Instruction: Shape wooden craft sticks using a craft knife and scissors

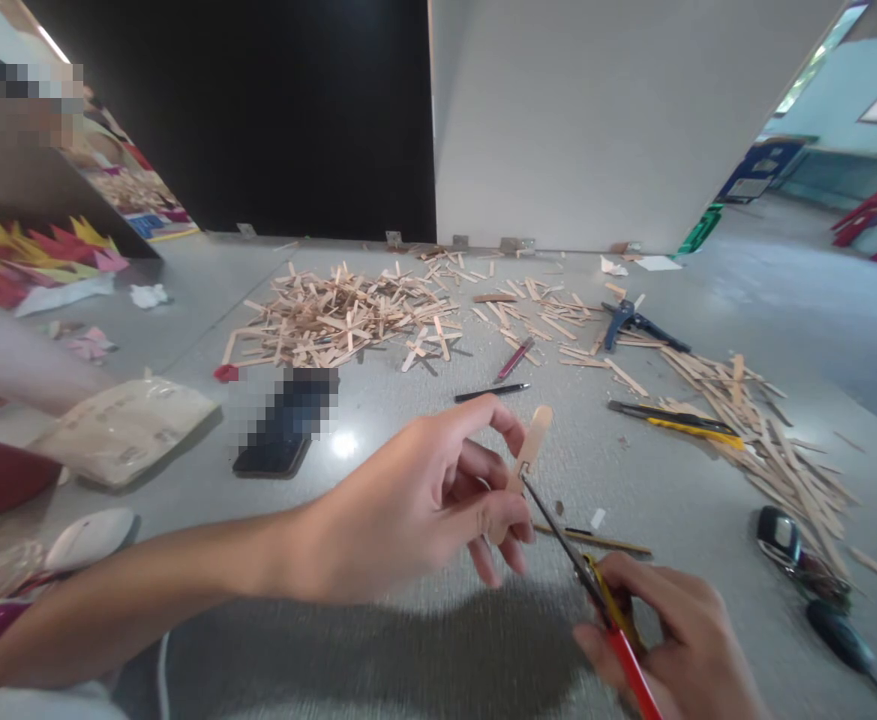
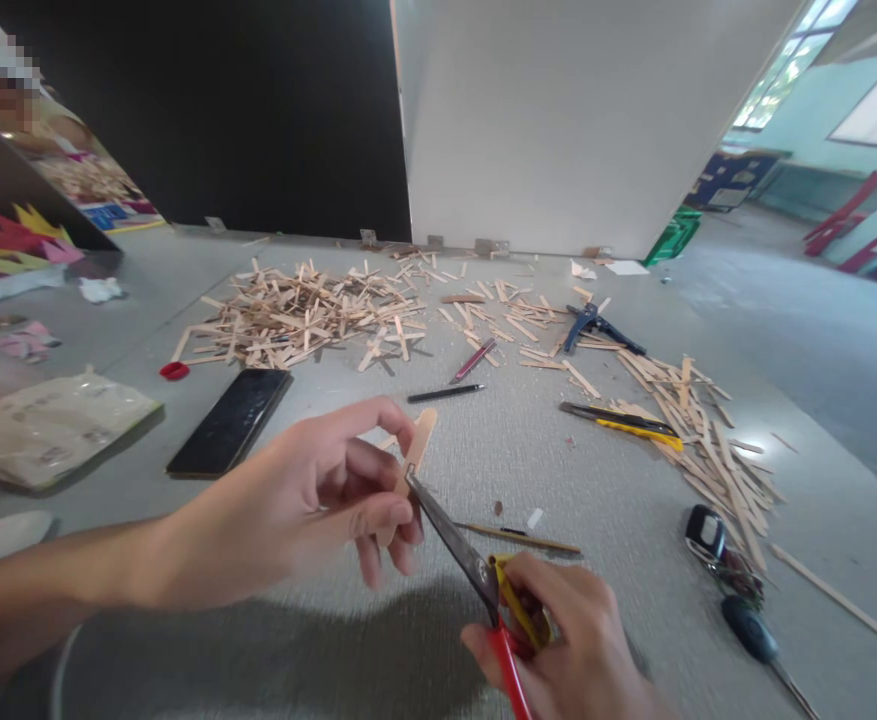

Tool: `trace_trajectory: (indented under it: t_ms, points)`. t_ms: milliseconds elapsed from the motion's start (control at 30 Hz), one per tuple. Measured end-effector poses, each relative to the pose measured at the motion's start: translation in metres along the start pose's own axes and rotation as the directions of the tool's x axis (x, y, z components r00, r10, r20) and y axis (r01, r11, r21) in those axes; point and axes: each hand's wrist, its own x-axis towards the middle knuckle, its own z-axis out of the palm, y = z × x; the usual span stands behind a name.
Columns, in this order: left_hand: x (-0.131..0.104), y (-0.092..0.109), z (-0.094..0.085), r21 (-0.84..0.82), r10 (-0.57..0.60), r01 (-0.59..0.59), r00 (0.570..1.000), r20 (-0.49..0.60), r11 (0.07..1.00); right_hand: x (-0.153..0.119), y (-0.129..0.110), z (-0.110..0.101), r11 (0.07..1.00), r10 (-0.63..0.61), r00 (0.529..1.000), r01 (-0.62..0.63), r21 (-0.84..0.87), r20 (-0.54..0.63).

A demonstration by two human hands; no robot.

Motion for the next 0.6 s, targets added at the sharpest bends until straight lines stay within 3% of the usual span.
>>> trace_trajectory:
  t_ms: [267,600]
  points:
    - [0.0027,0.0051,-0.0053,-0.086,-0.019,0.022,0.999,0.034,0.996,0.0048,0.0065,-0.0018,0.999,0.042,0.998,-0.043,0.027,0.046]
    - [0.0004,-0.0018,0.0044,-0.224,-0.026,0.035,0.999,0.045,0.974,0.004,0.0082,0.0034,0.997,-0.074,0.988,0.068,-0.045,-0.136]
